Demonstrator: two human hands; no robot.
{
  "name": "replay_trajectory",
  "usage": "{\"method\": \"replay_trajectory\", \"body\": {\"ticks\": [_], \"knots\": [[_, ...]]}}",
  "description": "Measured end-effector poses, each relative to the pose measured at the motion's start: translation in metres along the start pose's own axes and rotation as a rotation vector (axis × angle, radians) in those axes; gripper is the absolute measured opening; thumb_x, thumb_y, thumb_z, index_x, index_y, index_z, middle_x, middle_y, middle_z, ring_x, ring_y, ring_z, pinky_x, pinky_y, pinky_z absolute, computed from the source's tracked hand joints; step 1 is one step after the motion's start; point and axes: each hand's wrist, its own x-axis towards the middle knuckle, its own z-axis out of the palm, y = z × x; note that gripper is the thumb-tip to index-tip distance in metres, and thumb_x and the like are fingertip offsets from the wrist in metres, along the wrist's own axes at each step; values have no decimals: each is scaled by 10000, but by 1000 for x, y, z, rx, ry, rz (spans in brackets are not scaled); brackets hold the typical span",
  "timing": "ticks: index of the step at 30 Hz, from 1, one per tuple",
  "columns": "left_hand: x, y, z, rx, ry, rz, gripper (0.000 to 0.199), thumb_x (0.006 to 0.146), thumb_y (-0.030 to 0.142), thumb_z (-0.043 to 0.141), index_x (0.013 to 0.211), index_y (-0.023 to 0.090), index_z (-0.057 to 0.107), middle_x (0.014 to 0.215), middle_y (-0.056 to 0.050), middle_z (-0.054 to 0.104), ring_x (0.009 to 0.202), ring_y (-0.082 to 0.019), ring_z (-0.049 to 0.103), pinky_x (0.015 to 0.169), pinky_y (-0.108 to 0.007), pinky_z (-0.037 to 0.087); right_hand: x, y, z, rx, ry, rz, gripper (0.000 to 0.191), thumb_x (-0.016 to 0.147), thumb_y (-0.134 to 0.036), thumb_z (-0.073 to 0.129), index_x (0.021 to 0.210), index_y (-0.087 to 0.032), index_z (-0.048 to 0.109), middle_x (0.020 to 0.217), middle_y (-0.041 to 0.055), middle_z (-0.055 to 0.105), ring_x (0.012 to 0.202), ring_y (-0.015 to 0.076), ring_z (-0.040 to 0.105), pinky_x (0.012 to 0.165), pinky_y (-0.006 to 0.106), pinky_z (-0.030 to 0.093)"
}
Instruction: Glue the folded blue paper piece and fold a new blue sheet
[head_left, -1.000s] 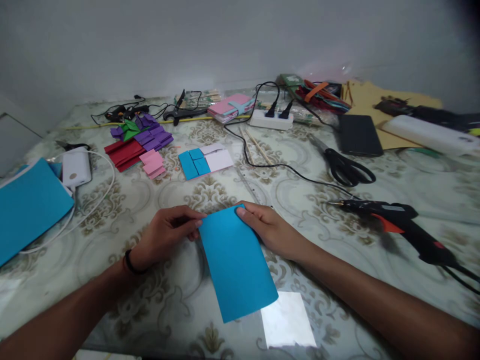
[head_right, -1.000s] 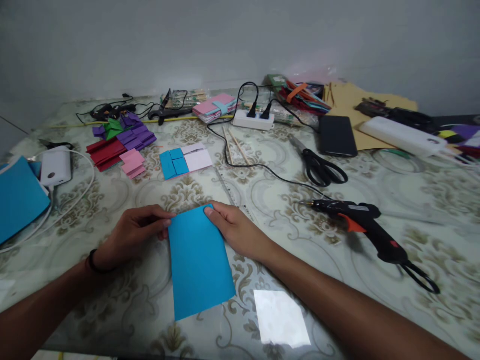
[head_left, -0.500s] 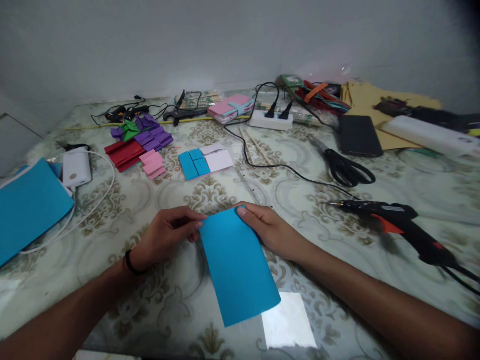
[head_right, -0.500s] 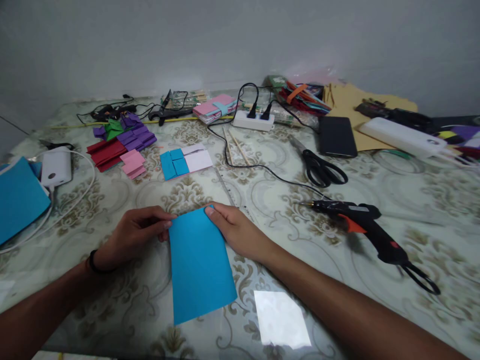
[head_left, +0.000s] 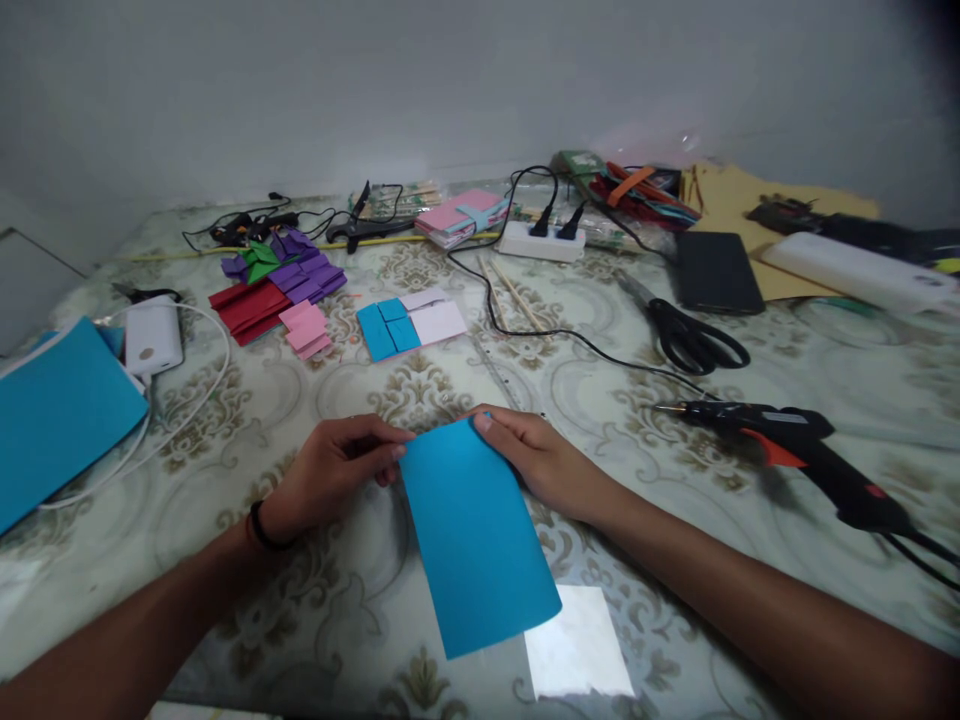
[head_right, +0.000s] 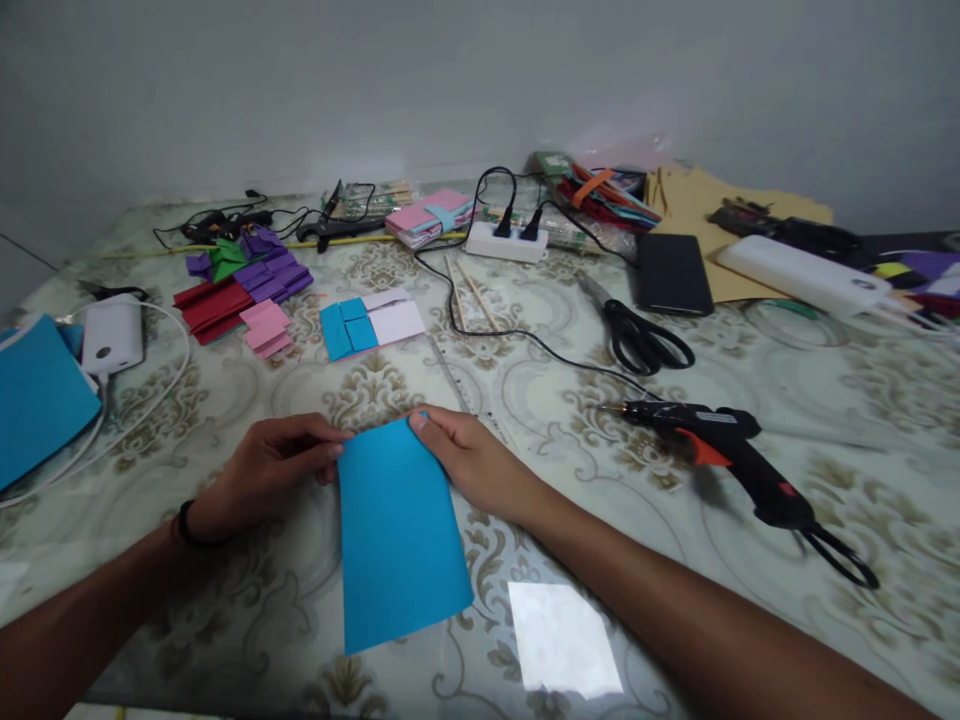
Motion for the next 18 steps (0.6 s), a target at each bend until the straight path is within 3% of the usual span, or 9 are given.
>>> {"method": "replay_trajectory", "body": {"ticks": [10, 18], "knots": [[0, 1, 1, 9, -1, 0, 114, 859, 237, 753, 925, 155, 800, 654, -2, 710, 579, -131, 644, 579, -230, 530, 2, 3, -2, -56, 18, -24, 547, 977, -716, 489, 877, -199, 639, 849, 31, 632, 779, 184, 550, 702, 272, 471], [0, 2, 1, -27, -12, -21, 128, 872, 223, 742, 954, 143, 798, 649, -3, 712, 588, -135, 651, 591, -233, 531, 0, 1, -1, -28, 3, 3, 519, 1002, -667, 491, 815, -191, 583, 789, 9, 567, 717, 154, 492, 658, 258, 422]]}}
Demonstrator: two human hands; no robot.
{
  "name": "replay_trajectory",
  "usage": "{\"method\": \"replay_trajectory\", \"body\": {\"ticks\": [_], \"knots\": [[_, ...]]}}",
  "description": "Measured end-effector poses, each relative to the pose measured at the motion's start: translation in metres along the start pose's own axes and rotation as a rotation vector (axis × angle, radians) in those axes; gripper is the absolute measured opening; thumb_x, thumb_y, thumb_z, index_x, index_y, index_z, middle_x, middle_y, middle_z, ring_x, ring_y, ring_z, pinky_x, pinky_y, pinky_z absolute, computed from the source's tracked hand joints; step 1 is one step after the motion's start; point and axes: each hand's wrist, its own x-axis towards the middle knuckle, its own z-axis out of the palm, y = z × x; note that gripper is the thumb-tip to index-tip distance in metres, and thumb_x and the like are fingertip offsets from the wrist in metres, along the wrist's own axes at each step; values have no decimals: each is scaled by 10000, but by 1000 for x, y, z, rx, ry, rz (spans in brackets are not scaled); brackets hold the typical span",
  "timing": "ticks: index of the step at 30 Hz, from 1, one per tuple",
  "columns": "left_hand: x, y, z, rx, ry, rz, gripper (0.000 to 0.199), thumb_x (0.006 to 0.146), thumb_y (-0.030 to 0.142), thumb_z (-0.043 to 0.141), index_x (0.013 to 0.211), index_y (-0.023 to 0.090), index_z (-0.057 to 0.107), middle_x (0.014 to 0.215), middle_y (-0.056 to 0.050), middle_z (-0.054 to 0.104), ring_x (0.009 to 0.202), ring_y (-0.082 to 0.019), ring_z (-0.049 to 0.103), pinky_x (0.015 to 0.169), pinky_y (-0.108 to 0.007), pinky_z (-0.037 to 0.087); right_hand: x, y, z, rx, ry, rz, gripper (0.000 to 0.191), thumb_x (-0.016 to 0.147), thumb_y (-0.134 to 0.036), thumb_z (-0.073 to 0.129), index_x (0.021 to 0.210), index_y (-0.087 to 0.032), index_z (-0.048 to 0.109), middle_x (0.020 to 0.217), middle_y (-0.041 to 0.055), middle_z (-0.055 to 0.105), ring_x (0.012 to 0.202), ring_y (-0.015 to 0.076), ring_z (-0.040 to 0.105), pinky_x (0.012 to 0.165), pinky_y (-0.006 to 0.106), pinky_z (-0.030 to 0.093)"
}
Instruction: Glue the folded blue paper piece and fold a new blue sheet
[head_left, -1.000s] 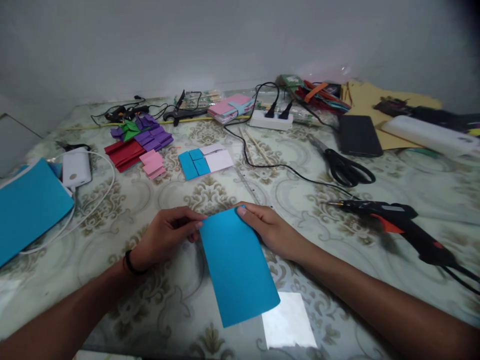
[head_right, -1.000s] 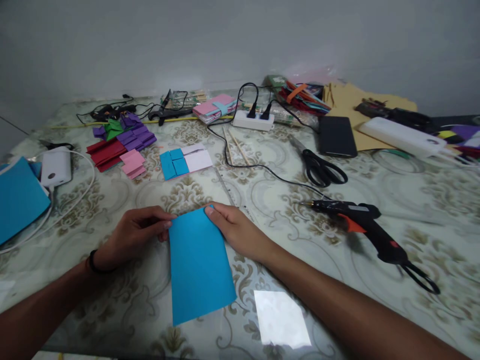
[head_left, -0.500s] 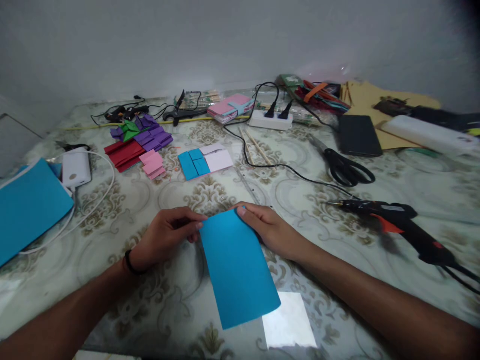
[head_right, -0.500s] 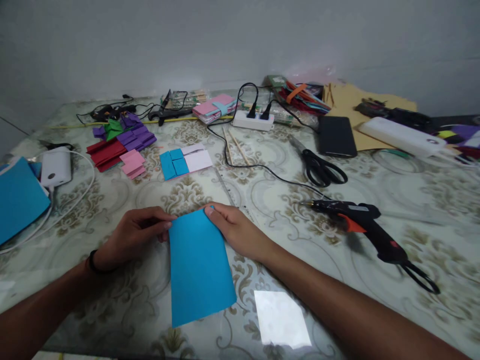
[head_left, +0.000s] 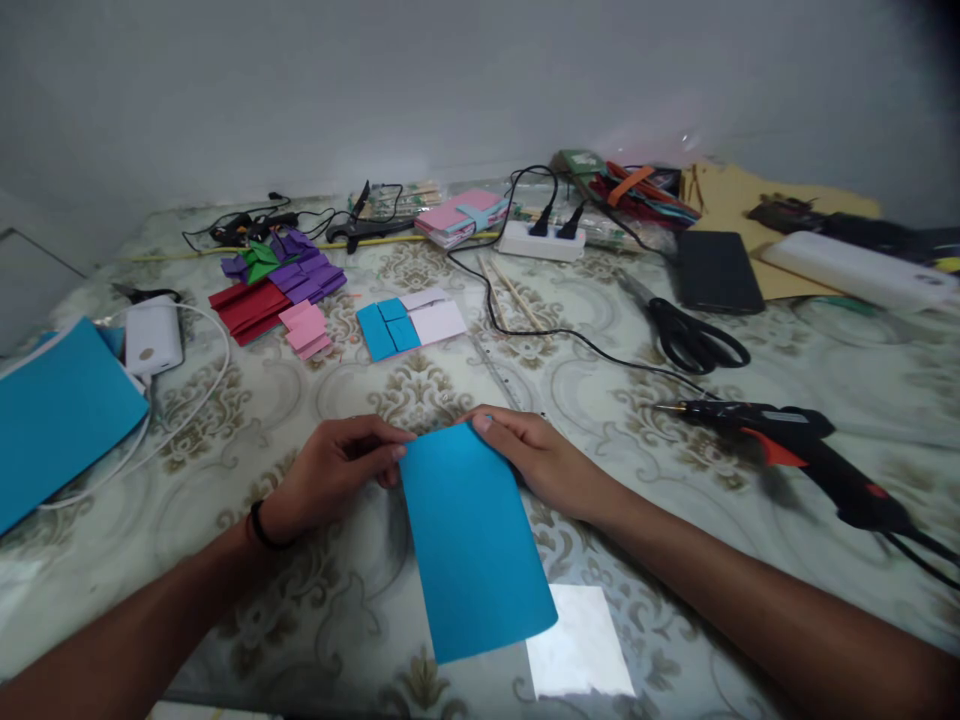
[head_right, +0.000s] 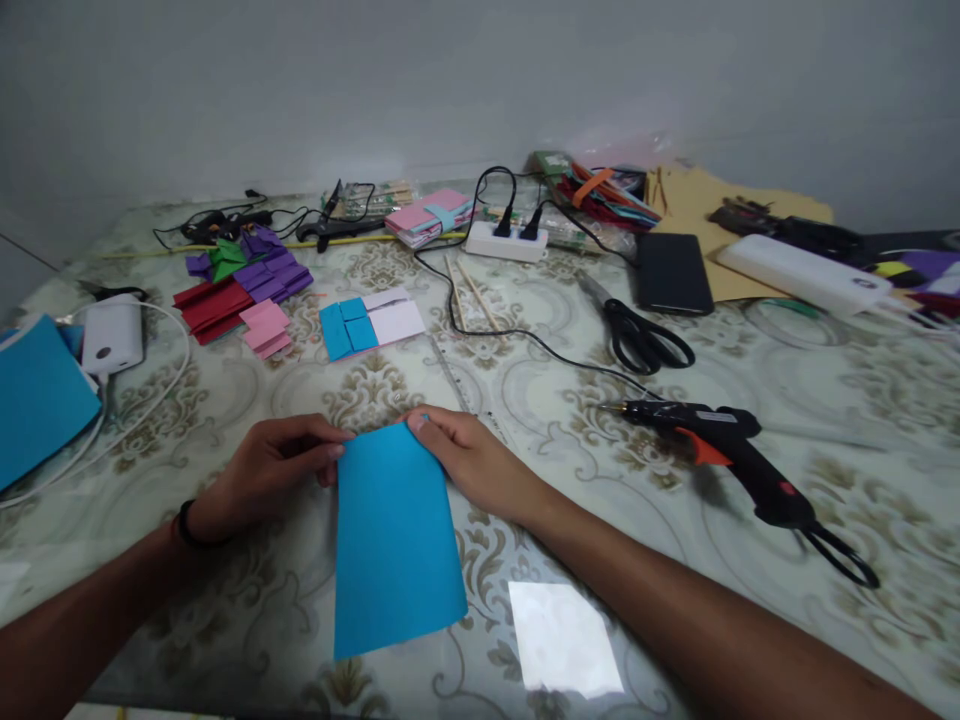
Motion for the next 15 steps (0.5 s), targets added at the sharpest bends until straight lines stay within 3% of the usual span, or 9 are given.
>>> {"method": "replay_trajectory", "body": {"ticks": [8, 15], "knots": [[0, -1, -1, 29, 53, 10, 115, 897, 228, 728, 967, 160, 789, 661, 6, 720, 599, -124, 655, 602, -215, 528, 0, -1, 1, 56, -18, 3, 516, 991, -654, 526, 751, -198, 498, 697, -37, 443, 630, 120, 402, 602, 255, 359], [0, -2, 0, 69, 127, 32, 114, 897, 232, 721, 958, 163, 788, 639, 16, 717, 593, -119, 653, 607, -208, 515, 1, 5, 1, 75, -56, 47, 529, 952, -678, 568, 762, -187, 517, 656, -46, 468, 590, 106, 410, 561, 244, 339]]}}
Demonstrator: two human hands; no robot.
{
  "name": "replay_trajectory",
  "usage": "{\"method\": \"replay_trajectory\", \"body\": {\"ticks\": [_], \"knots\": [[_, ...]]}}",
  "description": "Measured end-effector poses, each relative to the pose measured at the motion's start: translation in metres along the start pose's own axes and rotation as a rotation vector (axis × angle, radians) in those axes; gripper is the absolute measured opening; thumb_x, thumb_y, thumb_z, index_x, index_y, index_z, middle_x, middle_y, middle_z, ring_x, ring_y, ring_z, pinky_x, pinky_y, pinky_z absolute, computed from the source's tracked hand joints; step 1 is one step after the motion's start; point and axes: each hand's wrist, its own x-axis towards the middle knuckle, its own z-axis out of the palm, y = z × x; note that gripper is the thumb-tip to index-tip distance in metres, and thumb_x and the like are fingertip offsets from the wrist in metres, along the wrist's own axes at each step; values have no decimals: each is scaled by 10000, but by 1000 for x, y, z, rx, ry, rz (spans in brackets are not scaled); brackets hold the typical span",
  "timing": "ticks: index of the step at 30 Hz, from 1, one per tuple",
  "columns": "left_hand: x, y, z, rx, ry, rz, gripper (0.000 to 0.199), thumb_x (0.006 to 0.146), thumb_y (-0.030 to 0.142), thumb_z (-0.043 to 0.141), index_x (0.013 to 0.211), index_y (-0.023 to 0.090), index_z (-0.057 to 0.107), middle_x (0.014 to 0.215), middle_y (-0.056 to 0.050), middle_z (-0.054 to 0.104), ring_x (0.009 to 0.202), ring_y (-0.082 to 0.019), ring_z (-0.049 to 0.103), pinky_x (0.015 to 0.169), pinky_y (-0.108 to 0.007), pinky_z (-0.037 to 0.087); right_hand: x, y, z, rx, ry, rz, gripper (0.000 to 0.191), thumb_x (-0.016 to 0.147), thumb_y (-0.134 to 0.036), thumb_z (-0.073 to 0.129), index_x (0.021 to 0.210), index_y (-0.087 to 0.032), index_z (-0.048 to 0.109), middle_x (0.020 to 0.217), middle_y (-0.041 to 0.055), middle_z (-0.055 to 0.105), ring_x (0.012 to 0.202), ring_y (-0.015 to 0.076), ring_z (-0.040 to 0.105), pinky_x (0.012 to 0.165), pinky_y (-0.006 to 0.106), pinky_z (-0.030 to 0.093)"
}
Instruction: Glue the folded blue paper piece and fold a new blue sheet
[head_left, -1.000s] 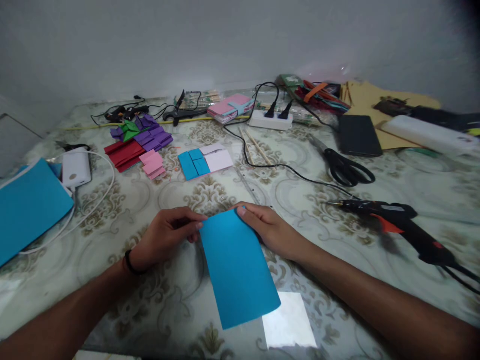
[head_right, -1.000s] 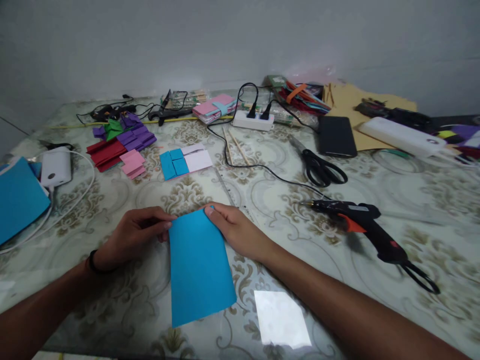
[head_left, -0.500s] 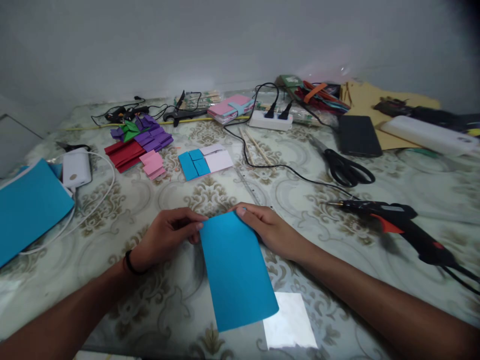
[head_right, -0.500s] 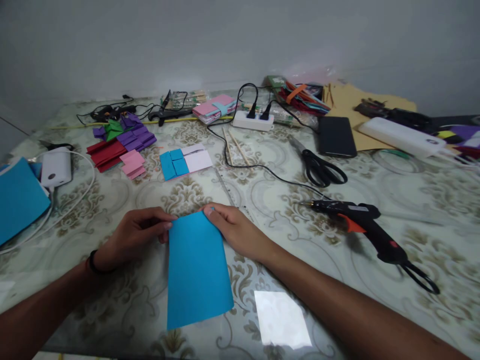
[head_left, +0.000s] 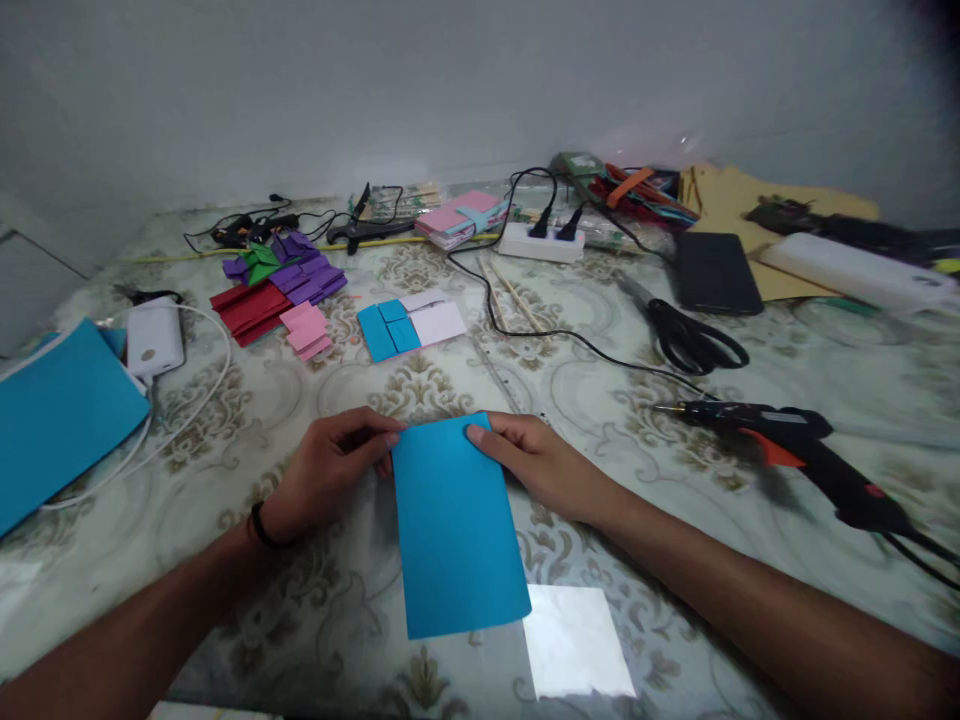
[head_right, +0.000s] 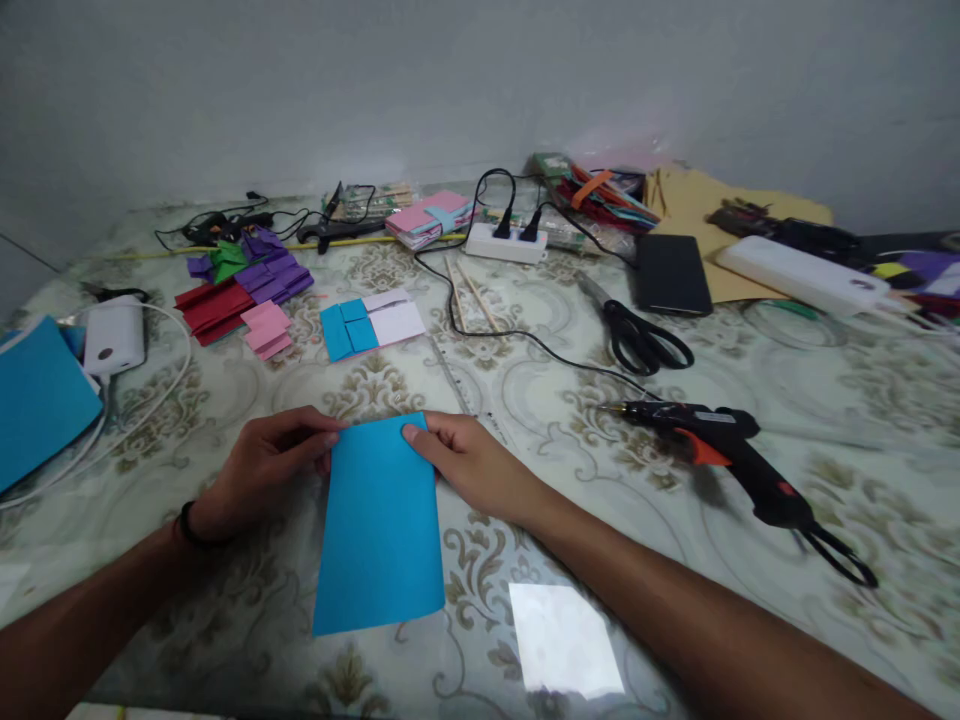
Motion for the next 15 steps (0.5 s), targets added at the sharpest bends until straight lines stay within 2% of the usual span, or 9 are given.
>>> {"method": "replay_trajectory", "body": {"ticks": [7, 15], "knots": [[1, -1, 0, -28, 0, 6, 100, 892, 227, 731, 943, 161, 786, 634, 16, 718, 595, -116, 659, 609, -203, 525, 0, 3, -1, -36, -30, 3, 515, 955, -654, 570, 779, -171, 572, 689, -18, 547, 622, 120, 478, 593, 252, 387], [1, -4, -1, -139, -36, 26, 225, 882, 228, 781, 1101, 185, 749, 724, 39, 680, 584, -89, 659, 584, -187, 536, 0, -1, 0, -54, -4, -55, 477, 969, -594, 581, 727, -190, 509, 650, -47, 469, 587, 100, 417, 551, 239, 347]]}}
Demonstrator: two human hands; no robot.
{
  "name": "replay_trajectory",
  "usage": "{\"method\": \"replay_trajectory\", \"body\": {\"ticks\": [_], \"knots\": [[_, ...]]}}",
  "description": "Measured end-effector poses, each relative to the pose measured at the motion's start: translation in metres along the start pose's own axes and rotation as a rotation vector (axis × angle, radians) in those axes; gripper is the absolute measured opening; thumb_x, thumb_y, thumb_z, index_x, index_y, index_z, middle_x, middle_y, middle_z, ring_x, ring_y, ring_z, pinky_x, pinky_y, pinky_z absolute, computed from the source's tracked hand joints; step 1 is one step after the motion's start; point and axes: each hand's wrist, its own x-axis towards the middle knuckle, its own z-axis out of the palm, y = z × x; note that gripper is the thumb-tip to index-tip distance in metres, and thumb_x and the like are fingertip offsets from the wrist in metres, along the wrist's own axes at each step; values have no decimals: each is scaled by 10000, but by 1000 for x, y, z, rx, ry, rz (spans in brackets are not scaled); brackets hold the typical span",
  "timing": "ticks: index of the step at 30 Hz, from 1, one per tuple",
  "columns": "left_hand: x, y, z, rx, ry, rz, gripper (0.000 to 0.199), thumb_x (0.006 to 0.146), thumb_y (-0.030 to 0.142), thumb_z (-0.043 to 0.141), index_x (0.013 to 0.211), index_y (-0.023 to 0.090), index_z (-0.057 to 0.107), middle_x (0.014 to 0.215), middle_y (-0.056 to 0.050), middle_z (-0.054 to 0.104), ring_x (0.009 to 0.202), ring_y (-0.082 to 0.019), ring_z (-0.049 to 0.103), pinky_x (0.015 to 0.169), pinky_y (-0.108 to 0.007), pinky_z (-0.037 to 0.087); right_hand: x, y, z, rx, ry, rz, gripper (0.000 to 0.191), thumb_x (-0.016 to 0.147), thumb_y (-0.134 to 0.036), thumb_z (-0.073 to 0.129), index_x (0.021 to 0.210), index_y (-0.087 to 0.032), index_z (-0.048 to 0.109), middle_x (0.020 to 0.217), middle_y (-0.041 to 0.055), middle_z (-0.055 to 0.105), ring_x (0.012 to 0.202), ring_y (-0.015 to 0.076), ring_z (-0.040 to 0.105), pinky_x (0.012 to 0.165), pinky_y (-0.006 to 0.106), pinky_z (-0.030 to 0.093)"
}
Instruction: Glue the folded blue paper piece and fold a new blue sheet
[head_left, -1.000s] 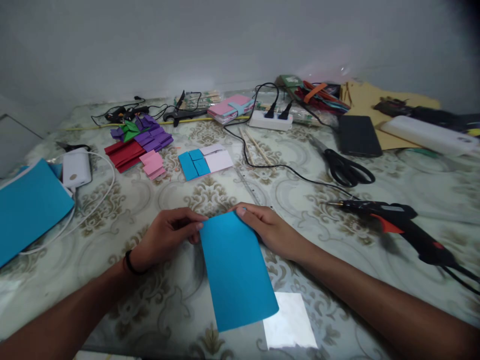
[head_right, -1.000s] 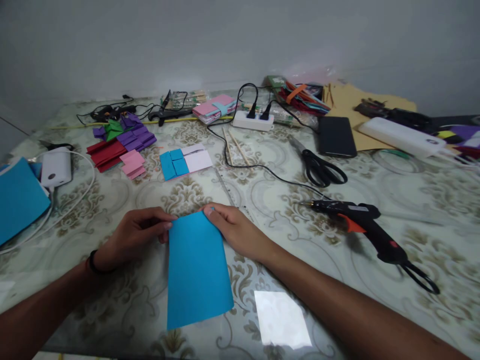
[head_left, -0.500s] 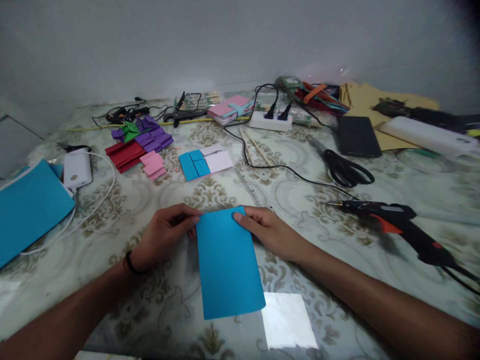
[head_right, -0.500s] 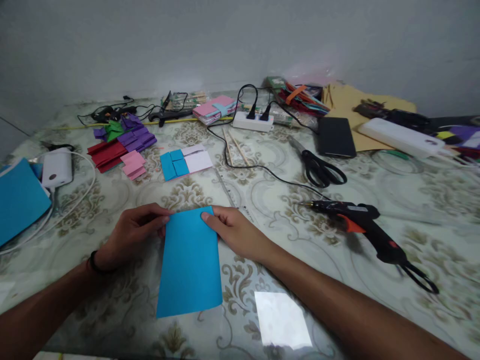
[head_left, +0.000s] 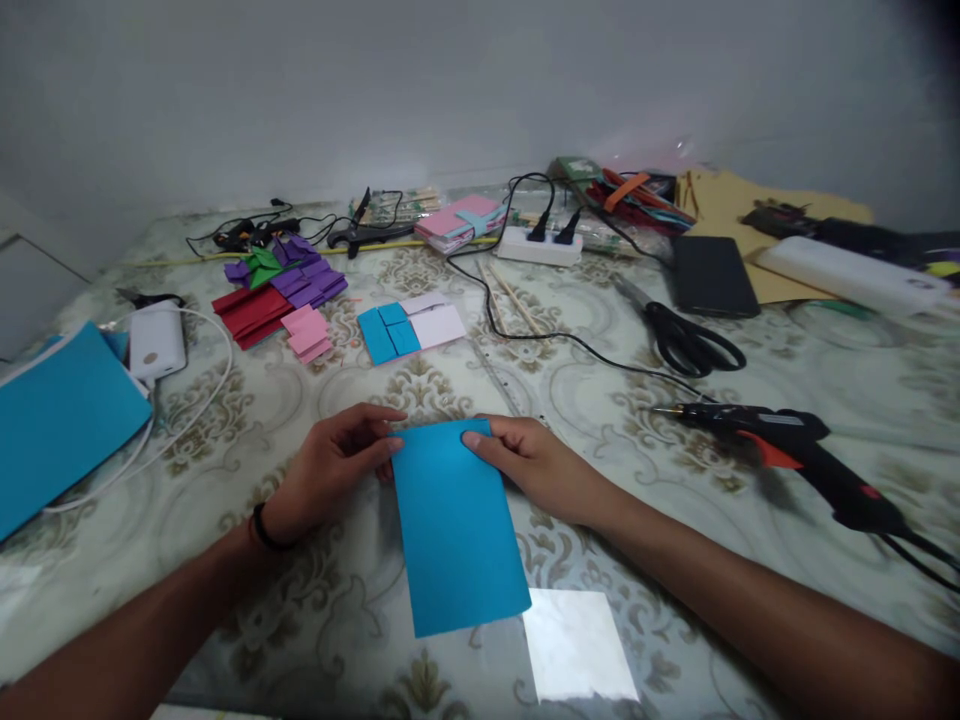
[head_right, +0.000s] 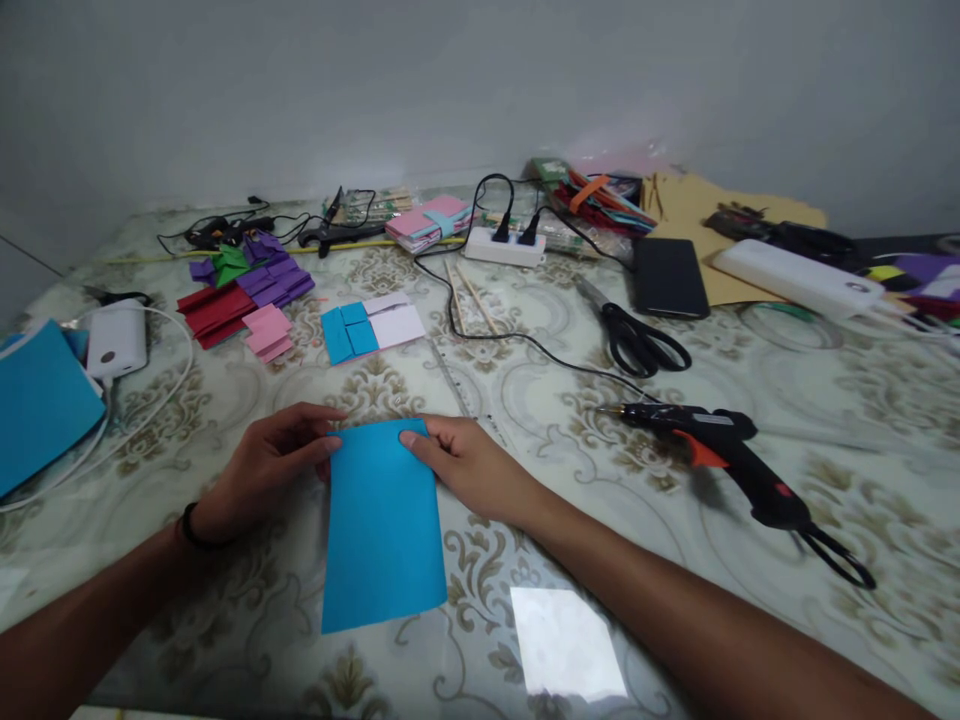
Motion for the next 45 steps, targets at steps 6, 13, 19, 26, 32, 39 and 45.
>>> {"method": "replay_trajectory", "body": {"ticks": [6, 13, 19, 26, 32, 39, 45], "knots": [[0, 0, 0, -44, -40, -10, 370, 873, 227, 794, 1223, 180, 686, 717, 59, 624, 577, -88, 653, 573, -192, 537, 1, 5, 1, -3, 24, 28, 504, 964, -646, 558, 756, -189, 514, 668, -37, 488, 594, 107, 430, 551, 244, 359], [0, -3, 0, -39, -90, -35, 457, 893, 240, 780, 1319, 184, 622, 685, 73, 599, 599, -100, 656, 593, -206, 543, 1, 4, 1, -18, 46, 24, 537, 952, -679, 558, 745, -186, 515, 659, -39, 473, 593, 104, 420, 555, 245, 361], [0, -4, 1, -39, 13, -2, 423, 887, 236, 779, 1283, 194, 636, 715, 69, 608, 563, -84, 621, 529, -187, 524, 0, -4, 2, 105, -1, 14, 510, 933, -668, 613, 808, -174, 584, 669, -29, 578, 588, 111, 545, 574, 241, 439], [2, 0, 2, -1, 72, 30, 324, 872, 228, 771, 1179, 183, 680, 722, 53, 633, 552, -86, 623, 506, -182, 505, 1, -4, 1, 106, -56, 37, 488, 956, -647, 593, 838, -174, 611, 691, -5, 691, 593, 141, 691, 592, 246, 533], [1, 1, 1, -4, 60, 31, 292, 880, 262, 775, 1151, 189, 694, 723, 44, 637, 562, -93, 618, 519, -189, 492, -1, -3, 1, 82, -43, 69, 486, 956, -650, 588, 801, -190, 560, 593, -21, 674, 510, 133, 661, 518, 230, 487], [-3, 2, -2, -62, -57, 1, 379, 953, 309, 731, 1313, 213, 657, 684, 44, 599, 607, -111, 625, 561, -196, 481, 0, -2, 2, 100, -16, 42, 511, 942, -681, 593, 791, -194, 562, 582, -30, 640, 501, 130, 608, 513, 245, 449], [-6, 5, -3, -149, -157, -76, 523, 925, 364, 762, 1404, 219, 608, 851, -30, 694, 708, -169, 672, 647, -269, 541, 0, -1, 0, 131, 4, 37, 494, 943, -654, 615, 814, -178, 580, 657, -24, 605, 579, 123, 561, 586, 256, 452]]}}
